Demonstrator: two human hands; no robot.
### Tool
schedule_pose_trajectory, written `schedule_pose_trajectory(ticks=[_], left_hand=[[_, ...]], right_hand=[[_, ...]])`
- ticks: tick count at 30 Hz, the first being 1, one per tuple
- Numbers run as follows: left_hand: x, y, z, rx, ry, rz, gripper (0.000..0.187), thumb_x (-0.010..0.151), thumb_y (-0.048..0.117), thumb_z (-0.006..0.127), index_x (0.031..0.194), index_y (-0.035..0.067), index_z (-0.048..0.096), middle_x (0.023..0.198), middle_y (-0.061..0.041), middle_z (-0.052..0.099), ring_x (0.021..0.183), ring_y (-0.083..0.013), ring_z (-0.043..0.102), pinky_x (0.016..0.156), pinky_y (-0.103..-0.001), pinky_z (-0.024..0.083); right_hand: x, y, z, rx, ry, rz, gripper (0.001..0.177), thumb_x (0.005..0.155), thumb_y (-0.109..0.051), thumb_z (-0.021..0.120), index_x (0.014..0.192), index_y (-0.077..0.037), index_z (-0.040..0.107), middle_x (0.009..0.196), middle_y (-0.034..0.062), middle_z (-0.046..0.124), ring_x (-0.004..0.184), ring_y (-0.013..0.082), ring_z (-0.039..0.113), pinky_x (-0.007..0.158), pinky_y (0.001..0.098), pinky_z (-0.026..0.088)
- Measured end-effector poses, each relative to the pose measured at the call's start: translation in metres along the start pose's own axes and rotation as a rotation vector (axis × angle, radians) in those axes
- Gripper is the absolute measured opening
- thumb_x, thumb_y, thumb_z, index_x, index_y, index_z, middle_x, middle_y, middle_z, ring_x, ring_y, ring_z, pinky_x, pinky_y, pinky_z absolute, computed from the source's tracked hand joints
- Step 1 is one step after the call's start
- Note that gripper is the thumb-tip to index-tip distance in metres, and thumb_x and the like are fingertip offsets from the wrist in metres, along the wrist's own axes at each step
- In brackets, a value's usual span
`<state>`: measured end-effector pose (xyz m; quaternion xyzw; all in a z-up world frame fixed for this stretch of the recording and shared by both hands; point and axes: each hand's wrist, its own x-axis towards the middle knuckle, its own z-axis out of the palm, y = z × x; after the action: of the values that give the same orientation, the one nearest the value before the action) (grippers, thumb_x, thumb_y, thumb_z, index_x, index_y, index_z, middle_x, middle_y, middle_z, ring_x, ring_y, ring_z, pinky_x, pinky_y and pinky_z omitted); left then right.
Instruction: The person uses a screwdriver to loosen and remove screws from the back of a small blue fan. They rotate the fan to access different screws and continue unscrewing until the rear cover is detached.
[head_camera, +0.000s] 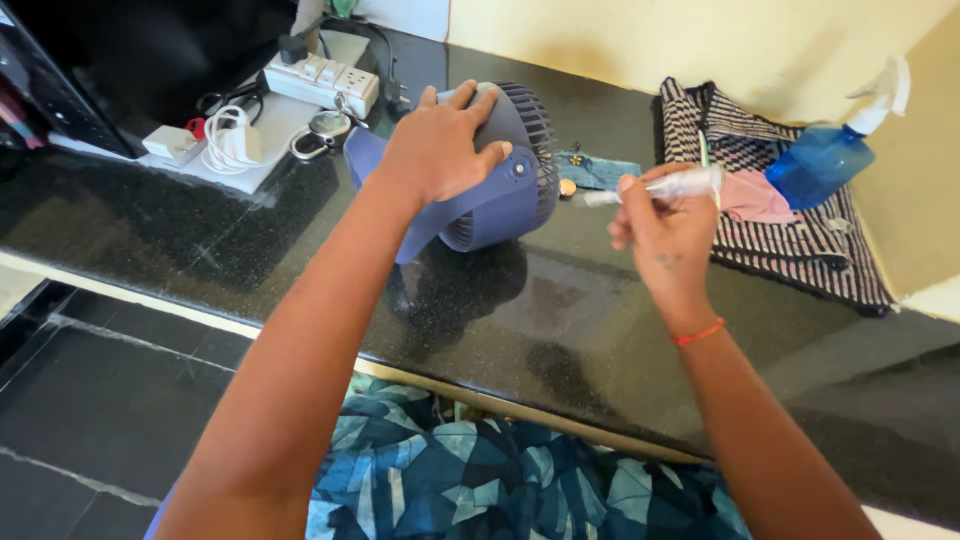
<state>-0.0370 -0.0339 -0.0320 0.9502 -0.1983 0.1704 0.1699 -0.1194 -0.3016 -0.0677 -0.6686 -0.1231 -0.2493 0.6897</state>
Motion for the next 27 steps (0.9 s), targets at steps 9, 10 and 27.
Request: schedule_pose_trajectory(ticks=[9, 10, 27], left_hand=[[0.014, -0.009, -0.001, -0.004, -0.028, -0.013, 0.074, 0.093, 0.053, 0.058, 0.152, 0.011, 0.044, 0.155, -0.016, 0.045, 0.133, -0.0543, 0.045, 0.112, -0.05, 0.039], [0.015, -0.011, -0.001, -0.008, -0.018, -0.003, 0.074, 0.093, 0.053, 0.058, 0.152, 0.01, 0.044, 0.155, -0.017, 0.046, 0.133, -0.0538, 0.046, 0.113, -0.05, 0.038], [0.02, -0.015, -0.003, -0.051, -0.003, 0.006, 0.072, 0.091, 0.052, 0.061, 0.15, 0.012, 0.049, 0.152, -0.019, 0.047, 0.131, -0.0551, 0.046, 0.11, -0.051, 0.039]], right_hand=[[0.03, -0.005, 0.047, 0.028, -0.131, -0.006, 0.012, 0.101, -0.009, 0.07, 0.098, 0.002, 0.064, 0.079, 0.0113, 0.071, 0.057, 0.0097, 0.062, 0.049, 0.0246, 0.051], [0.034, -0.002, 0.048, 0.038, -0.139, -0.008, 0.013, 0.101, -0.009, 0.07, 0.097, 0.002, 0.063, 0.078, 0.0111, 0.071, 0.056, 0.0099, 0.062, 0.049, 0.0248, 0.051], [0.062, -0.013, 0.053, -0.105, -0.245, -0.014, 0.013, 0.099, -0.003, 0.075, 0.095, 0.005, 0.066, 0.078, 0.0112, 0.071, 0.059, 0.0099, 0.064, 0.052, 0.024, 0.052]])
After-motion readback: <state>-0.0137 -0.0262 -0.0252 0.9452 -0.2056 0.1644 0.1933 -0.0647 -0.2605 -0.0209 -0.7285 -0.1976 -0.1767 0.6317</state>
